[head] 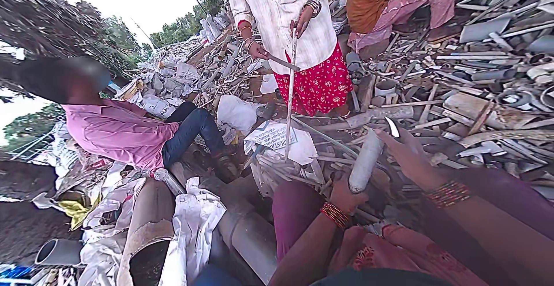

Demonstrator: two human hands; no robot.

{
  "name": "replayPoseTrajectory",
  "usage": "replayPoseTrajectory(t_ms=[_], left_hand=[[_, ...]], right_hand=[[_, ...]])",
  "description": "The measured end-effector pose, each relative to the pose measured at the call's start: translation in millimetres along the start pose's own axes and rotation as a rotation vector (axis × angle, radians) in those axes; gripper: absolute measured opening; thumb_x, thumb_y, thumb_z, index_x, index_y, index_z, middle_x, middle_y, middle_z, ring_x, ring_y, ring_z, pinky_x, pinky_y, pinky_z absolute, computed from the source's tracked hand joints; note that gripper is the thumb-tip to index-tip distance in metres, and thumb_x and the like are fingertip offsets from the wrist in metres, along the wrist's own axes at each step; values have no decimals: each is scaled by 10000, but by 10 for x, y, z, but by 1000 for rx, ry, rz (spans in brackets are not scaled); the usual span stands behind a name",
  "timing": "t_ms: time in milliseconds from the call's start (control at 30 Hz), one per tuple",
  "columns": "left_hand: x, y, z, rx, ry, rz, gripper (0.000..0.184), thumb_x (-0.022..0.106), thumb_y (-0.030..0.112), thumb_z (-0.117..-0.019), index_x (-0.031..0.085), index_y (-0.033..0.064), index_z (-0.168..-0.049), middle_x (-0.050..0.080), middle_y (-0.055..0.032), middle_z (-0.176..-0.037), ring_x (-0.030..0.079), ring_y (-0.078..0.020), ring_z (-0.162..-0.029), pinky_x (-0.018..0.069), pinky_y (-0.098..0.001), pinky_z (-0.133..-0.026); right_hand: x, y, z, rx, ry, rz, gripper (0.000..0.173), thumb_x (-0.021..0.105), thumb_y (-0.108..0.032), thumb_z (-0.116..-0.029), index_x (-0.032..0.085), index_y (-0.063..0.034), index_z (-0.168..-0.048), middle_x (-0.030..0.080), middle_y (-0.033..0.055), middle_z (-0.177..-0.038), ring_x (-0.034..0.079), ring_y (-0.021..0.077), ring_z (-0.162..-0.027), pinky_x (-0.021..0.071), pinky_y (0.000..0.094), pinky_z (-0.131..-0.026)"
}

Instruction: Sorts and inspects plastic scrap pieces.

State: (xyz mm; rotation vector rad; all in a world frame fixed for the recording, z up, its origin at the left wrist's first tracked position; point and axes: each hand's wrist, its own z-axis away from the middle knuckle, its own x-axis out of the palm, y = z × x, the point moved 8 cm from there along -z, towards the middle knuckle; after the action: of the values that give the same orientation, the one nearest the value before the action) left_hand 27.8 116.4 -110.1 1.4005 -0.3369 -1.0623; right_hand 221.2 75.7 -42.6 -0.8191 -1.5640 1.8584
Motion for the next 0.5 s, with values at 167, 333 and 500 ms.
replayPoseTrajectory(t_ms=[167, 333, 500], left_hand=[[-23, -13, 17, -23, -6, -10, 772, 763, 137, -828, 412, -116, -1468, 523, -346, -1389, 541, -401, -1291, 416, -503, -1118], [5, -131, -46, -36, 3, -13, 824, 759, 219, -805, 402, -85, -1483, 589, -313, -1323, 595, -373, -1230, 456, -510, -1078], [-9, -153, -79, -16, 44, 46, 795, 755, 222, -766, 450, -96, -1428, 628, -297, -1219, 642, -342, -1098, 514, -494, -979]], right_hand=[[41, -1, -1, -5, -12, 7, 478, 623, -382, -1008, 516, -28, -1311, 540, 104, -993, 486, 134, -729, 420, 343, -648], [43, -12, -9, 3, -24, -17, 483, 638, -358, -1004, 522, -21, -1330, 591, 158, -1104, 552, 193, -853, 454, 387, -719], [74, 12, -37, -9, -60, -68, 460, 663, -374, -982, 534, -44, -1276, 570, 119, -1022, 524, 171, -778, 446, 369, -673]])
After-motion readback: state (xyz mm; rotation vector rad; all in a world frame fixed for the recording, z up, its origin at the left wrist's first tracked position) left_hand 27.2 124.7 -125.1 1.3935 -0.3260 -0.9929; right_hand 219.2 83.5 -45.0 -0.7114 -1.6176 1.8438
